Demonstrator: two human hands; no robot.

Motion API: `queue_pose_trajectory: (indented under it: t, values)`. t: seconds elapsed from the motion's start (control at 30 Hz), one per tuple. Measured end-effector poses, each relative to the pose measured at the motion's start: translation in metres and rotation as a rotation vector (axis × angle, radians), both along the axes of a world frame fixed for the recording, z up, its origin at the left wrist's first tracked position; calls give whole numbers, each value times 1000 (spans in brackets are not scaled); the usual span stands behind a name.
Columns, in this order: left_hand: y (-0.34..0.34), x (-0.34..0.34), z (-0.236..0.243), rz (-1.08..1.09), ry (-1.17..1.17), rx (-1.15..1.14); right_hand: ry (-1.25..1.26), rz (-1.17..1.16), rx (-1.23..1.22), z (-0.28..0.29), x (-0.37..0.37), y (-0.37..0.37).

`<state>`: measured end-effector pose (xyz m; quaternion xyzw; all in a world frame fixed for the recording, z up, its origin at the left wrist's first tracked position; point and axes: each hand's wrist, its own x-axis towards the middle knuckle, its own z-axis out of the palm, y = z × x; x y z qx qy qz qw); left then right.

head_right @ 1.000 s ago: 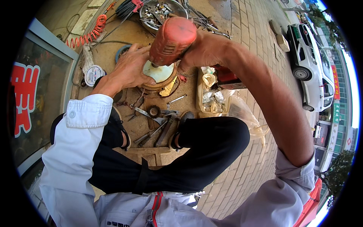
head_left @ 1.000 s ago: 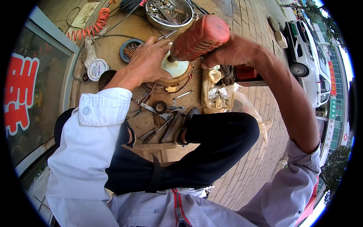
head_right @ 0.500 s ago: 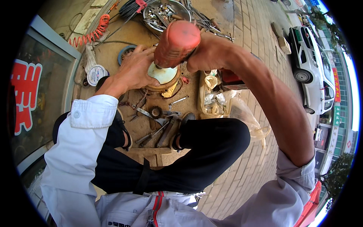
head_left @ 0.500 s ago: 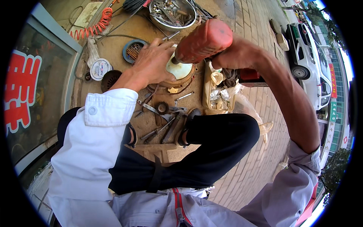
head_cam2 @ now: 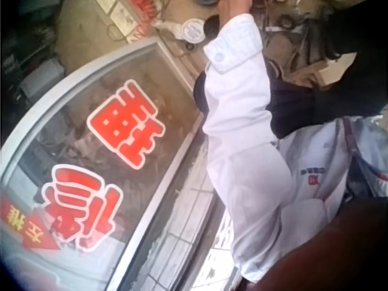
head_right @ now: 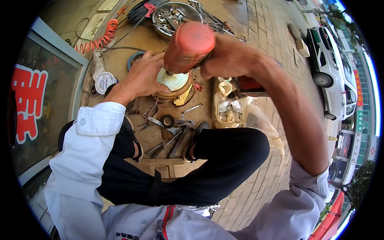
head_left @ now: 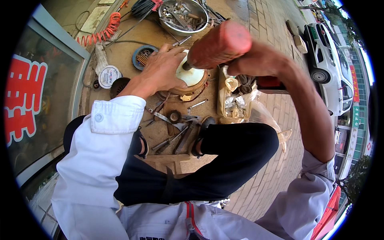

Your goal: The person sits on the ground and assembles a mechanical part by attaching a white disc to a rusty housing using a cordless drill. They then insert several thin metal rods into the assembly and use a screwdriver to adjust a latch on a nearby glass door.

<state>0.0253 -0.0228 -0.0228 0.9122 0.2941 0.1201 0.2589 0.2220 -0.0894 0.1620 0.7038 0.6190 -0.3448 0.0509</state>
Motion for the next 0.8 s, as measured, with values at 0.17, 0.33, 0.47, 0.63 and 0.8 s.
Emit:
queue_pose_trajectory:
  t: [0.17,0.33,0.47,0.63,0.8]
  values:
    - [-1,1,1,-2,11,2,-32,-150,92,39,23,-32]
    - [-1,1,1,-7,50,4,391,-453,430,-21,60,-75]
    - [-1,1,3,-16,41,-5,488,-749,548,-142,67,-106]
    - [0,3,7,-33,64,-13,681,-1235,569,-301,24,-156]
    - [-5,10,11,2,-15,30,304,-1631,209,-418,-15,-189]
